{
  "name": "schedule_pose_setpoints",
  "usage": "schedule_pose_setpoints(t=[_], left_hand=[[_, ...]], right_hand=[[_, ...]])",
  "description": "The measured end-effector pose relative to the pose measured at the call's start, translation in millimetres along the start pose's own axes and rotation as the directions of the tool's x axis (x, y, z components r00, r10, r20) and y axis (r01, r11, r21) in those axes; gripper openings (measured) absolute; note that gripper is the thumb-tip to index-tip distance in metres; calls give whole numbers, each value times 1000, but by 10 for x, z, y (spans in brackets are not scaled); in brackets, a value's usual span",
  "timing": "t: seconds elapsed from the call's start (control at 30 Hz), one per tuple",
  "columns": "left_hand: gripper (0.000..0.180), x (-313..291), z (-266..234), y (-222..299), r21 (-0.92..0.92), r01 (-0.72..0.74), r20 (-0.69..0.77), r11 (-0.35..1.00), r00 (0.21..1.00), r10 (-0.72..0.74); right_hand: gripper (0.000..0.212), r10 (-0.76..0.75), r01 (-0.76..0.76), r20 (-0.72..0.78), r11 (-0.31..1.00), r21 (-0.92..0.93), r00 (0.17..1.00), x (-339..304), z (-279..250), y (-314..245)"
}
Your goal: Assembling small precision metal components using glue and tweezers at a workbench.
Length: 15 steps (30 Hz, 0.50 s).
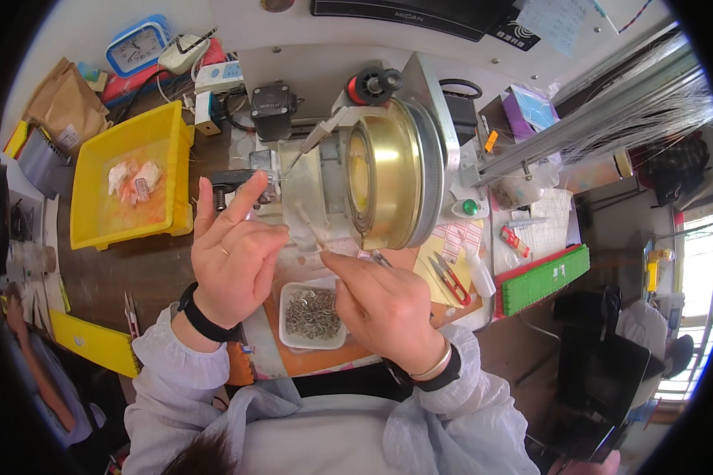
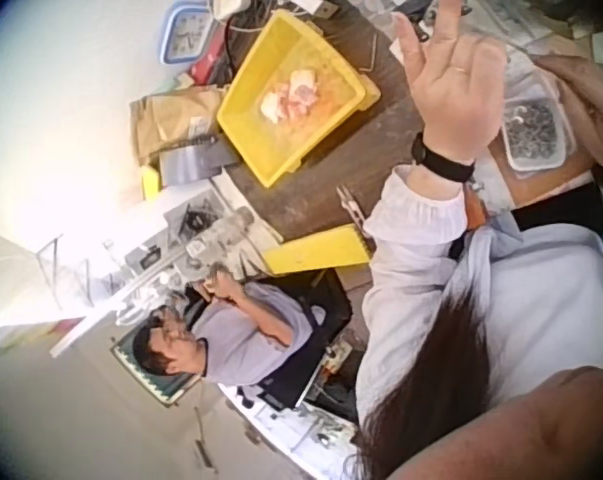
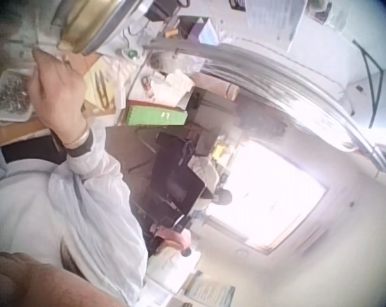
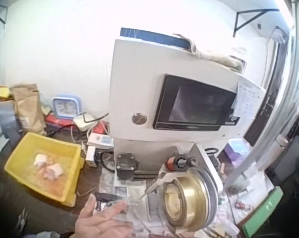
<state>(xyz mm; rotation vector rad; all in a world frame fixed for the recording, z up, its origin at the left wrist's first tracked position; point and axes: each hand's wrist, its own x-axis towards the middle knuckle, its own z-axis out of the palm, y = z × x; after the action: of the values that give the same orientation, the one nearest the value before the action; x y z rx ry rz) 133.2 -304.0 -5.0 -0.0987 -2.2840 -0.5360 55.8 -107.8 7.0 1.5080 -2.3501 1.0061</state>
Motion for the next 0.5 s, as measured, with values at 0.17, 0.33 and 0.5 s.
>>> schedule_pose_setpoints(t=[0.17,0.33,0.5], left_hand=[[7,13,-1,-6,16,0,-4,1000,1000,0],[15,13,-20,8,-45,18,24,999,1000,-17],[15,13,-12,9,-39,5,14,999,1000,-4]], right_hand=[[31,12,-11,98,1000,-11,995,-43,-58,-15],[37,-38,38,-3,999,21,999,-182,-308,-5],[41,-64,63,-84,998,-15,994,-264,-430,-60]])
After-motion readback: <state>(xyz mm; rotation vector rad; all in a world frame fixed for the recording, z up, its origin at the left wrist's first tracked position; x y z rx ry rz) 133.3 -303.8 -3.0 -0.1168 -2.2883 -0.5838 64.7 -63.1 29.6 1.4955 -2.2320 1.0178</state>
